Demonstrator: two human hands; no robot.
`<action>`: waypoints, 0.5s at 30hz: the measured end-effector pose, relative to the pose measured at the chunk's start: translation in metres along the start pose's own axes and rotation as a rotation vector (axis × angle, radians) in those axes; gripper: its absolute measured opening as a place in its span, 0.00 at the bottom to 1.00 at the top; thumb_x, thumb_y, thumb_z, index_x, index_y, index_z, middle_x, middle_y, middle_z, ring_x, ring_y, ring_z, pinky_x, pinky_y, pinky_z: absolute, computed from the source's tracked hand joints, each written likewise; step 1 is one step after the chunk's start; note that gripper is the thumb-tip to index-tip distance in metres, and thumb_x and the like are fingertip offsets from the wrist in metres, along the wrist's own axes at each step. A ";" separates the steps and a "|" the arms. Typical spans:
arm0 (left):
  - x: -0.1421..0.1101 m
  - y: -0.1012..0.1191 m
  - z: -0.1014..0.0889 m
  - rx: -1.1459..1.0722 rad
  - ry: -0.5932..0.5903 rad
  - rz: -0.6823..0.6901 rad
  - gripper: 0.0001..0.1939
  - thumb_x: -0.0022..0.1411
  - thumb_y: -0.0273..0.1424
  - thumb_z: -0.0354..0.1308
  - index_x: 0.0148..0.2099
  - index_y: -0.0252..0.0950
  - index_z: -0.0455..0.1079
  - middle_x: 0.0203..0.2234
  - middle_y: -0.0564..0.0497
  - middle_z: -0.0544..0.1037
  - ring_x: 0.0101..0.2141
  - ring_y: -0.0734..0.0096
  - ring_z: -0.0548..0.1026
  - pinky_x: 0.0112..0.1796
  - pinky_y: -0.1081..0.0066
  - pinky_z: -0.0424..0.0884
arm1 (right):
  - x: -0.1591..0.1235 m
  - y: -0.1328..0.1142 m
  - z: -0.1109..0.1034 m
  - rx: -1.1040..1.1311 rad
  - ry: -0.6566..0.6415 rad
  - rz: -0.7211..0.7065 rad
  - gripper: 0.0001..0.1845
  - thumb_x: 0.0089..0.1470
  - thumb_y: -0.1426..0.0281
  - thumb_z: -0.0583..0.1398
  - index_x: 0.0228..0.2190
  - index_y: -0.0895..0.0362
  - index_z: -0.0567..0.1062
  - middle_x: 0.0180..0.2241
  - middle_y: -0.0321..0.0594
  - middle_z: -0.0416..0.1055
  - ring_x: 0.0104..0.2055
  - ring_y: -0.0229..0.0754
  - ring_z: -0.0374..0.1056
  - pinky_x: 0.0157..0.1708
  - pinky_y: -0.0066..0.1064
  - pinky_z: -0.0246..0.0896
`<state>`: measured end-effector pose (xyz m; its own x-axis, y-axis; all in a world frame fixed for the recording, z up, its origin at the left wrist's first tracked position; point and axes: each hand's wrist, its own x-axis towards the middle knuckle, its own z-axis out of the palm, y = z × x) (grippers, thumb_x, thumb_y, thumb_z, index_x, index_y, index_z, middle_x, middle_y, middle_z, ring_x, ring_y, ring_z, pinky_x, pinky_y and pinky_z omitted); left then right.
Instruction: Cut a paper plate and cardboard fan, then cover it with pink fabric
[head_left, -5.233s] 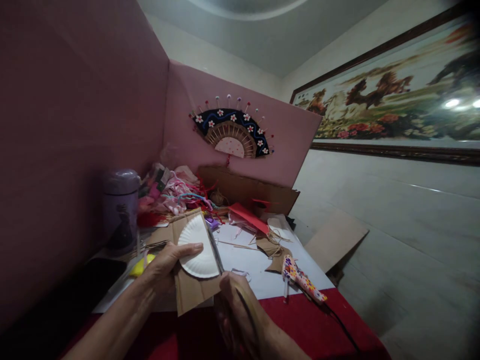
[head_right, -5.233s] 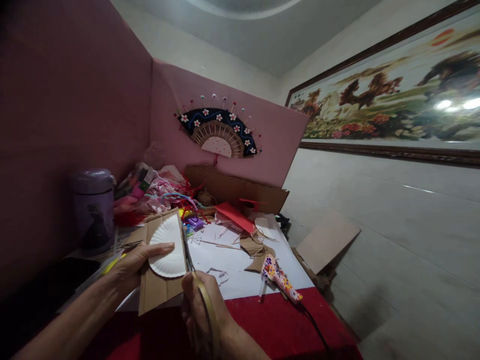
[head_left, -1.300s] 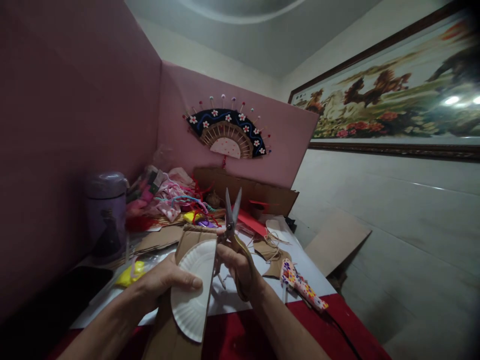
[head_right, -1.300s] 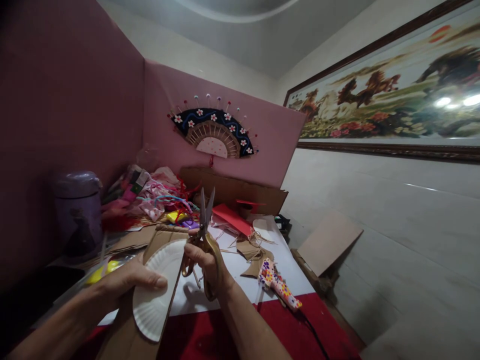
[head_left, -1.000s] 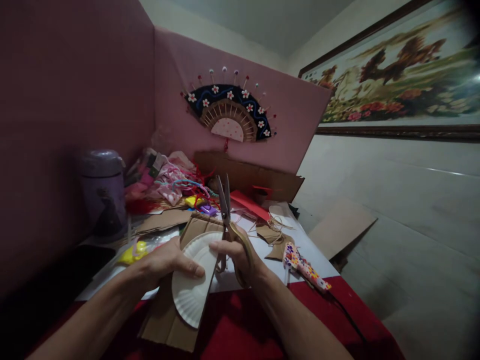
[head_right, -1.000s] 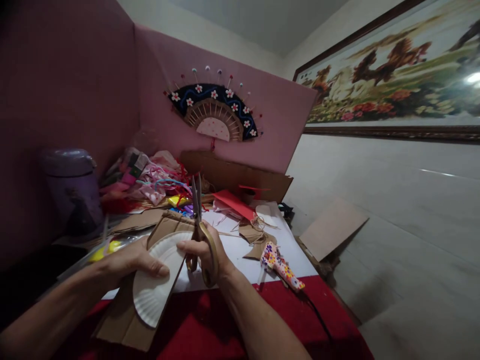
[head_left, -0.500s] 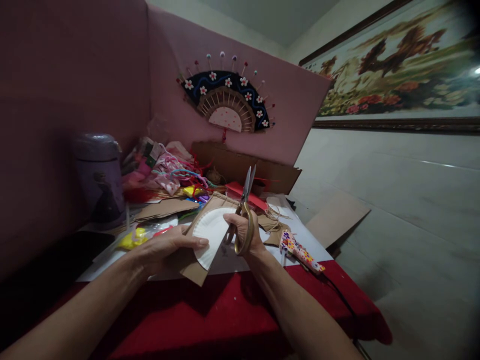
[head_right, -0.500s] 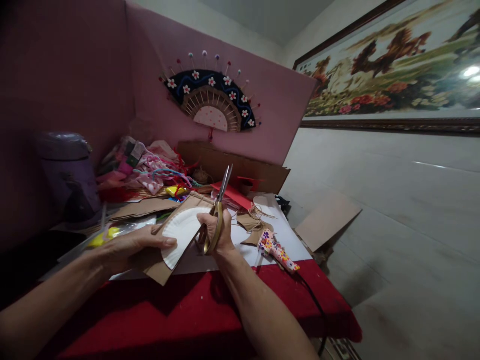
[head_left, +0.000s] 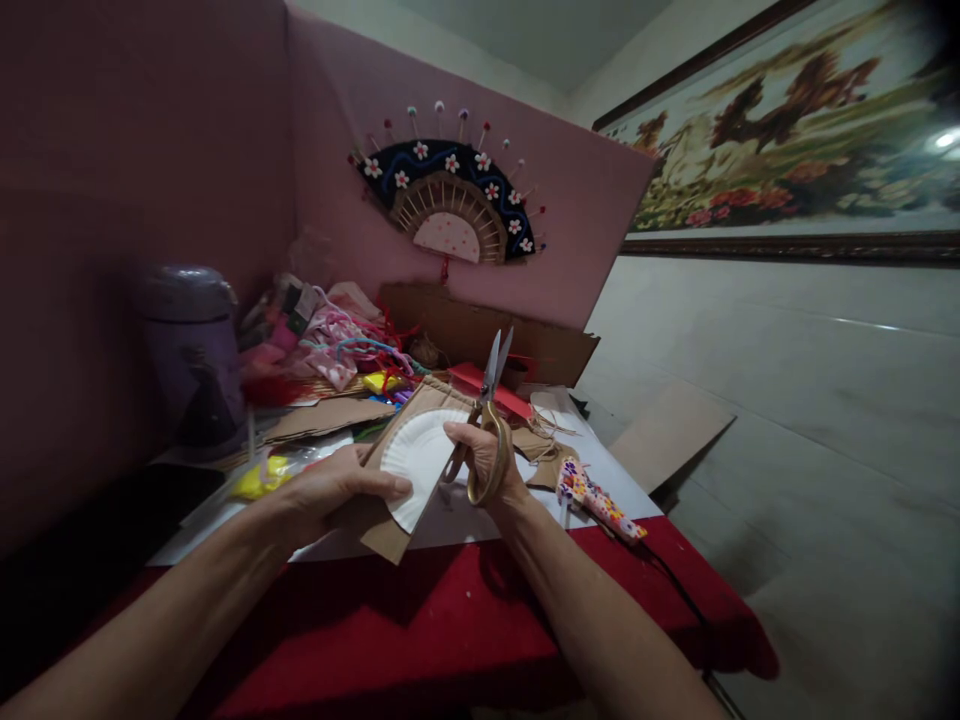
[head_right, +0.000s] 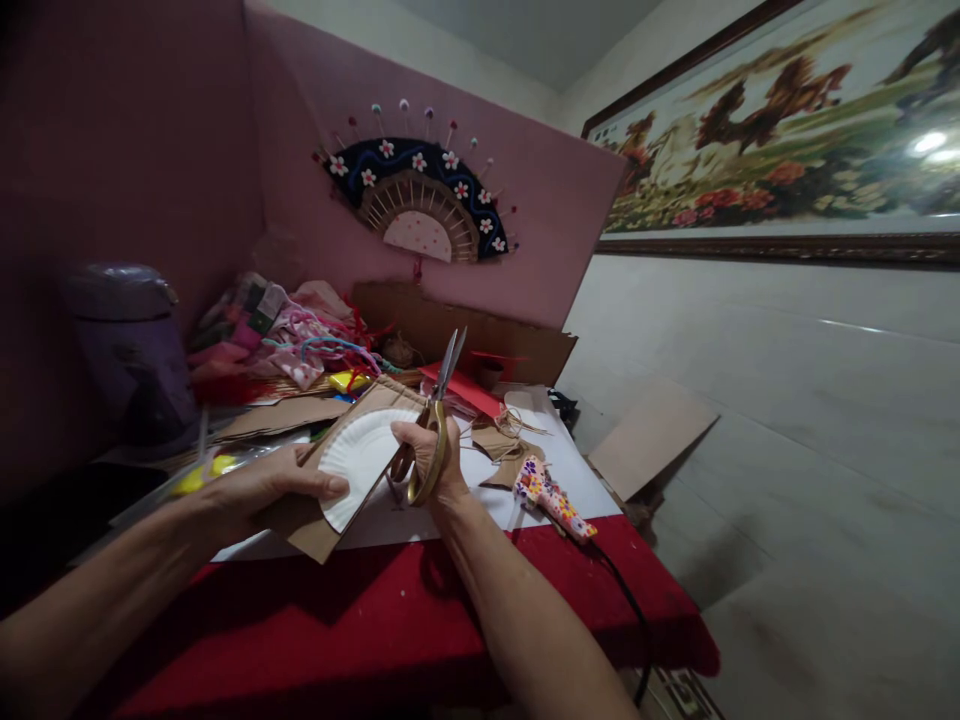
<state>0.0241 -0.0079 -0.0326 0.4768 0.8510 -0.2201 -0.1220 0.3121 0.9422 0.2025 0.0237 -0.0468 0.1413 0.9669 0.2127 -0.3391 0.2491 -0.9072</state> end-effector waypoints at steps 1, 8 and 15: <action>-0.001 0.001 0.000 0.008 0.005 0.005 0.20 0.41 0.24 0.68 0.40 0.31 0.75 0.27 0.46 0.81 0.25 0.65 0.77 0.28 0.71 0.73 | 0.001 0.000 -0.001 0.009 -0.023 0.023 0.12 0.36 0.70 0.65 0.21 0.59 0.66 0.16 0.28 0.61 0.16 0.33 0.58 0.14 0.24 0.53; -0.008 0.009 -0.008 0.100 0.044 0.017 0.14 0.39 0.24 0.68 0.33 0.33 0.74 0.23 0.50 0.79 0.21 0.69 0.74 0.23 0.73 0.70 | 0.014 -0.020 -0.012 0.118 -0.294 0.195 0.14 0.35 0.67 0.67 0.26 0.60 0.72 0.21 0.33 0.69 0.21 0.34 0.64 0.20 0.25 0.62; -0.009 0.008 -0.015 0.248 -0.024 -0.030 0.11 0.38 0.23 0.67 0.30 0.34 0.75 0.22 0.49 0.79 0.19 0.68 0.73 0.21 0.75 0.67 | 0.009 -0.035 -0.026 -0.137 -0.480 0.158 0.15 0.40 0.64 0.66 0.29 0.59 0.71 0.19 0.32 0.67 0.17 0.35 0.62 0.14 0.26 0.59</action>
<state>0.0060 -0.0070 -0.0263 0.4975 0.8321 -0.2453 0.1084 0.2210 0.9692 0.2400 0.0223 -0.0227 -0.3549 0.9168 0.1830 -0.1927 0.1198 -0.9739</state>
